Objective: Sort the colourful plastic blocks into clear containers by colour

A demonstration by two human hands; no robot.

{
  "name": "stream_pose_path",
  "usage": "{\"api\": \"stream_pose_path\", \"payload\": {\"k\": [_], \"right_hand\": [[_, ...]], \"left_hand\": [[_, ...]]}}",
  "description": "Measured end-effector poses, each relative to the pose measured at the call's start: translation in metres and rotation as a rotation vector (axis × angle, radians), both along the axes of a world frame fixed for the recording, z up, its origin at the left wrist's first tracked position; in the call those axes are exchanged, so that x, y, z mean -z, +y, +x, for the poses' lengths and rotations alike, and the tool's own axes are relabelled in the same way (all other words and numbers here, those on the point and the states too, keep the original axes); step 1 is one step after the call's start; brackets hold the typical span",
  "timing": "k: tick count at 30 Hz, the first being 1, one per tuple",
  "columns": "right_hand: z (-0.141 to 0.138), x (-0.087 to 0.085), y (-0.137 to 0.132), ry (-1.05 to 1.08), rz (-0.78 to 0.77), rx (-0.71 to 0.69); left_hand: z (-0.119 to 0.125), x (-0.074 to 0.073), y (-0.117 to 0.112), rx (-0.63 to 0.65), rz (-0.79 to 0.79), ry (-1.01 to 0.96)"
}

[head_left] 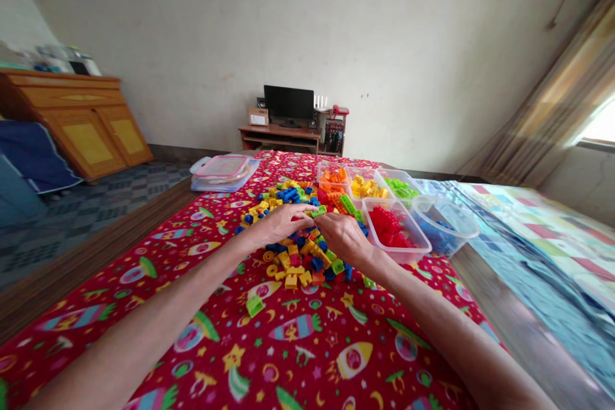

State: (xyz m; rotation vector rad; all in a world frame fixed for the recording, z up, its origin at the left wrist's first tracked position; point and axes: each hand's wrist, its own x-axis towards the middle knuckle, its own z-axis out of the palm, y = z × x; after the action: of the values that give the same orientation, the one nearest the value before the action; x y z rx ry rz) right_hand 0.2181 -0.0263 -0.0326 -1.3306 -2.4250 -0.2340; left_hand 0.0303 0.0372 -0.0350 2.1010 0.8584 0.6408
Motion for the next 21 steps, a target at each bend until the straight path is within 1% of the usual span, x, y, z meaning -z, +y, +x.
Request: {"api": "stream_pose_path", "payload": {"k": [3, 6, 8, 10, 14, 16, 18, 21], "right_hand": [[0.004, 0.003, 0.003, 0.019, -0.001, 0.036], [0.005, 0.003, 0.002, 0.06, 0.001, 0.016], [0.003, 0.004, 0.0, 0.075, 0.001, -0.045], [-0.001, 0.007, -0.001, 0.061, 0.0, -0.123], [-0.006, 0.016, 0.0, -0.01, -0.044, -0.237], [-0.004, 0.018, 0.002, -0.006, -0.072, -0.256], [0.0, 0.018, 0.002, 0.033, -0.099, -0.234], [0.005, 0.012, 0.001, 0.115, -0.145, -0.178]], "left_hand": [[-0.006, -0.001, 0.004, -0.02, -0.003, 0.032], [-0.017, -0.004, 0.011, -0.071, 0.059, 0.18], [-0.023, -0.006, 0.014, -0.094, 0.133, 0.283], [-0.028, -0.007, 0.017, -0.085, 0.215, 0.376], [-0.033, -0.002, 0.02, -0.065, 0.339, 0.563], [-0.033, 0.003, 0.021, -0.076, 0.388, 0.585], [-0.031, 0.006, 0.021, -0.092, 0.44, 0.569], [-0.026, 0.004, 0.017, -0.16, 0.485, 0.512]]}}
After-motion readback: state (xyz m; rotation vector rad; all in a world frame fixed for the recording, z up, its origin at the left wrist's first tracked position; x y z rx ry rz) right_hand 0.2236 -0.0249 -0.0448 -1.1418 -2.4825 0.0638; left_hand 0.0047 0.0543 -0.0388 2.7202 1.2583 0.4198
